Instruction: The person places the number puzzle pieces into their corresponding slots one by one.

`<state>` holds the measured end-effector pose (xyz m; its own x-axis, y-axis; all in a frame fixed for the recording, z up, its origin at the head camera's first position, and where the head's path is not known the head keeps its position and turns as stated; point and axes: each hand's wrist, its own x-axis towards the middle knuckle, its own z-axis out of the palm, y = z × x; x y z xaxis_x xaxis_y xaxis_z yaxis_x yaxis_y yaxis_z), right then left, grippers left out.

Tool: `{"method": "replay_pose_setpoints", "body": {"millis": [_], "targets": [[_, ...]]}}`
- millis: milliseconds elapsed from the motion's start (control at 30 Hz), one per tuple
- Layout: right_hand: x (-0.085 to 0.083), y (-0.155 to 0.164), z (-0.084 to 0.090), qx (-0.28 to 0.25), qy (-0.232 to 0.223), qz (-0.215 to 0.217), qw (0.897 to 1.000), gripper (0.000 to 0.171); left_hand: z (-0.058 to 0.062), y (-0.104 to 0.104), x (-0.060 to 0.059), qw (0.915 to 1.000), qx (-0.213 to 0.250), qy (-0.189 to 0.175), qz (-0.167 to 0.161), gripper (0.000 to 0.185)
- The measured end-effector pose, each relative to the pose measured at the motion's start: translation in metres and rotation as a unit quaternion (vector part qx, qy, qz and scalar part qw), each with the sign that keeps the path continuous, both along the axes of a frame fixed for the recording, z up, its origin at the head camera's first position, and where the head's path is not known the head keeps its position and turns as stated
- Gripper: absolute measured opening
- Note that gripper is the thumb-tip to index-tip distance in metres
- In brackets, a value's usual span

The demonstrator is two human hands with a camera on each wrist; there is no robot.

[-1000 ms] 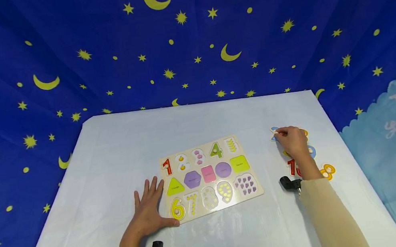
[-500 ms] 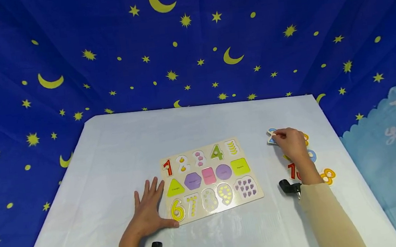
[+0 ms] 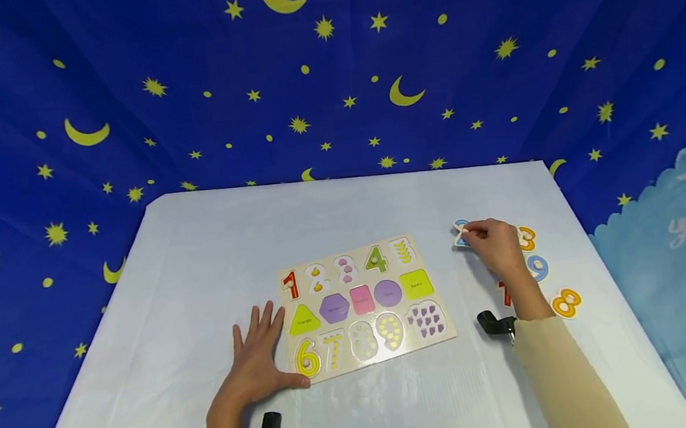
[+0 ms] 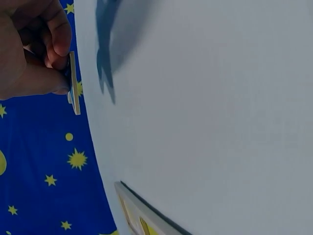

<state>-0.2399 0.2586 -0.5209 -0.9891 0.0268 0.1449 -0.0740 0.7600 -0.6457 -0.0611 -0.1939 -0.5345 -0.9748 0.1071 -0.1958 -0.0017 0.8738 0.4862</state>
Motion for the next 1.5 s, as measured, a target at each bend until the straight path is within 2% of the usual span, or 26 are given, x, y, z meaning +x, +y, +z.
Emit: {"method": "replay_pose_setpoints", "body": {"millis": [300,567,833,1033,1500], "targets": [[0.001,-0.014,-0.001,-0.01,0.009,0.023,1.0,0.02,-0.001,0.0,0.001,1.0,0.006,-0.003,0.002,0.14],[0.008,-0.03,-0.001,-0.012,-0.018,0.034,0.999,0.022,0.0,0.0,0.002,1.0,0.006,-0.004,0.0,0.139],[0.005,-0.047,0.003,-0.018,0.008,0.066,0.998,0.019,0.002,0.0,-0.001,1.0,0.001,-0.006,0.001,0.138],[0.005,-0.059,0.001,-0.021,0.0,0.074,0.997,0.019,0.002,0.0,0.0,1.0,0.003,-0.005,0.0,0.139],[0.014,-0.078,0.0,-0.033,0.012,0.094,0.995,0.016,0.001,0.0,0.002,0.9999,0.01,-0.007,0.005,0.14]]}}
